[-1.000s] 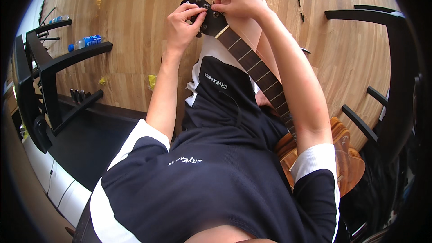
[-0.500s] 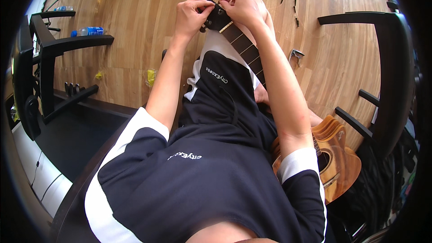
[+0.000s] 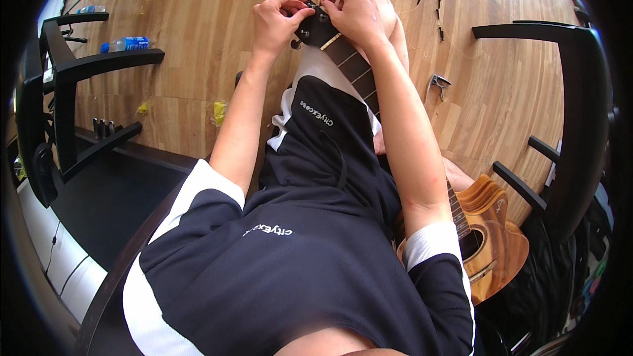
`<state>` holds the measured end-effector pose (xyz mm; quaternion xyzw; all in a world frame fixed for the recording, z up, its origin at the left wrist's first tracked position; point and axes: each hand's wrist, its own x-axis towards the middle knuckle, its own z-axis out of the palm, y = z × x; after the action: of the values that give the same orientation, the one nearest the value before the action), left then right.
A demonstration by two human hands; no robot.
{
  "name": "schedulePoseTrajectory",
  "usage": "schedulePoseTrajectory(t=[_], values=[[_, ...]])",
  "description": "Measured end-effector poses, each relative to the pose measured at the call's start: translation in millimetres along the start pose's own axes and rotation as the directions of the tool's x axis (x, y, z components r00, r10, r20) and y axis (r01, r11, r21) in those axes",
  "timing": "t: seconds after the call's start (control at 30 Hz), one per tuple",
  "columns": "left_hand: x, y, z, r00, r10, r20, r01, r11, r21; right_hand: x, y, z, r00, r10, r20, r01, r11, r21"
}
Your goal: The person strings an acoustic guitar by hand, threading each string through the soundhole and securing it at the bridge, then winding the strings onto the tuning pegs at the headstock.
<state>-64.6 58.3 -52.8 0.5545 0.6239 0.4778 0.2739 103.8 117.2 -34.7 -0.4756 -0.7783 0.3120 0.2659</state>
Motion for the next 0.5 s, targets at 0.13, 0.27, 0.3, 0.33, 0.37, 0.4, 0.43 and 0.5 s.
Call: schedulePoseTrajectory(t=[0.13,0.27,0.3,0.33,0.37,0.4,0.43,0.5], values=[[1.2,6.0,1.3,1.0,-0.018,0.008,0.018,0.999,0.051,0.1,0.6,-1.0,1.0,-0.003,0.002,0.003,1.0,-0.006],[2.2,2.6,4.1,0.997,0.076,0.02,-0.078,0.987,0.143,0.4,2.1,-0.5,1.0,0.011,0.002,-0.011,0.999,0.038],[2.6,0.8,3.9,0.994,0.11,0.027,-0.113,0.979,0.17,0.8,2.4,0.0,1.0,0.016,0.006,-0.016,0.999,0.049],[3.2,-0.2,3.5,0.989,0.143,0.036,-0.147,0.97,0.195,1.1,1.9,-0.3,1.0,0.022,0.01,-0.023,0.998,0.059],[4.4,-1.3,2.6,0.99,0.133,0.055,-0.141,0.975,0.173,1.3,1.4,-0.6,1.0,0.02,0.008,-0.02,0.999,0.05],[5.6,-2.5,1.2,0.99,0.123,0.074,-0.134,0.98,0.15,1.5,0.8,-0.7,1.0,0.017,0.007,-0.018,0.999,0.041],[6.0,-2.4,-0.4,0.989,0.114,0.095,-0.126,0.984,0.127,1.1,0.5,-1.1,1.0,0.017,0.006,-0.017,0.999,0.031],[7.6,-2.8,-7.1,0.988,0.053,0.148,-0.065,0.995,0.076,1.5,0.6,-1.9,1.0,0.012,0.004,-0.012,1.0,0.018]])
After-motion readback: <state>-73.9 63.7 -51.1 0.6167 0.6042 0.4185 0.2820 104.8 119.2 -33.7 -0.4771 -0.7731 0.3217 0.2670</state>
